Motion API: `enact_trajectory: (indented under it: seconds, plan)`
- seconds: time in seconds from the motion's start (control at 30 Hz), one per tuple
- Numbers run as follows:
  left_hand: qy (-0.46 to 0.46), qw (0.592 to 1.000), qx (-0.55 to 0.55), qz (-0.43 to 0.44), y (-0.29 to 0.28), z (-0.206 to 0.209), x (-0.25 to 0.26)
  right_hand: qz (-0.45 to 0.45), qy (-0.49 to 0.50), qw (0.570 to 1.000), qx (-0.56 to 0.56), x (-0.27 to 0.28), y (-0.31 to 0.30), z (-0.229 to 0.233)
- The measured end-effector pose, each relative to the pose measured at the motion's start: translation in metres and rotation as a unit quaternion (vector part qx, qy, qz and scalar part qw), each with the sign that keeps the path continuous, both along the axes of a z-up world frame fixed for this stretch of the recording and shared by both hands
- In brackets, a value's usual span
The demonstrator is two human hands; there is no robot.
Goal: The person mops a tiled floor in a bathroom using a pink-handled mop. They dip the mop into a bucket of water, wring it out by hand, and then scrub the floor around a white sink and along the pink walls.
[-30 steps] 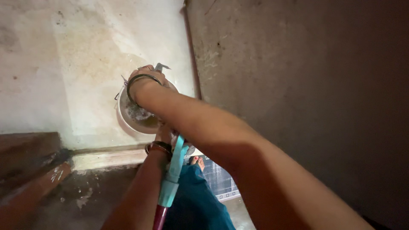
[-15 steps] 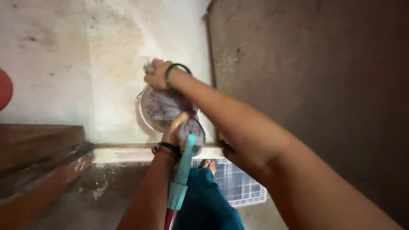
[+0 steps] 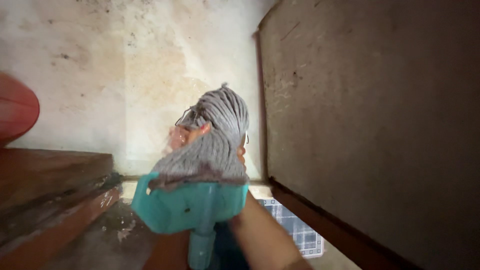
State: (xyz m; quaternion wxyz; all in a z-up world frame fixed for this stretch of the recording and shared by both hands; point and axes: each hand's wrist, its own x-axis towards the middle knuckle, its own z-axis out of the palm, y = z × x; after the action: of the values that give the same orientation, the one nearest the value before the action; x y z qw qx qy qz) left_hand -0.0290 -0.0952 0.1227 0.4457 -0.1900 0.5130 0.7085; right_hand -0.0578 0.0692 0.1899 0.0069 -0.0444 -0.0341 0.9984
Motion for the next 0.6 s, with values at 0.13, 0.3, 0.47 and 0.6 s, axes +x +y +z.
enact_trajectory:
  seconds: [0.13,0.3,0.47,0.6]
  plan:
    - [-0.007,1.000,0.003,0.009,-0.003,0.000,0.006,-0.039,-0.012,0.998,0.046,-0.027,0.026,-0.025]
    - [-0.001,1.000,0.006,0.004,-0.003,0.000,0.001,0.079,-0.217,0.946,0.226,-0.070,0.091,-0.023]
    - [0.014,1.000,0.021,-0.004,0.030,-0.004,-0.011,0.253,-0.224,0.772,0.538,-0.106,0.087,0.046]
    - [0.022,0.999,0.035,-0.020,0.067,-0.012,-0.019,0.275,-0.134,0.537,0.786,-0.130,0.068,0.078]
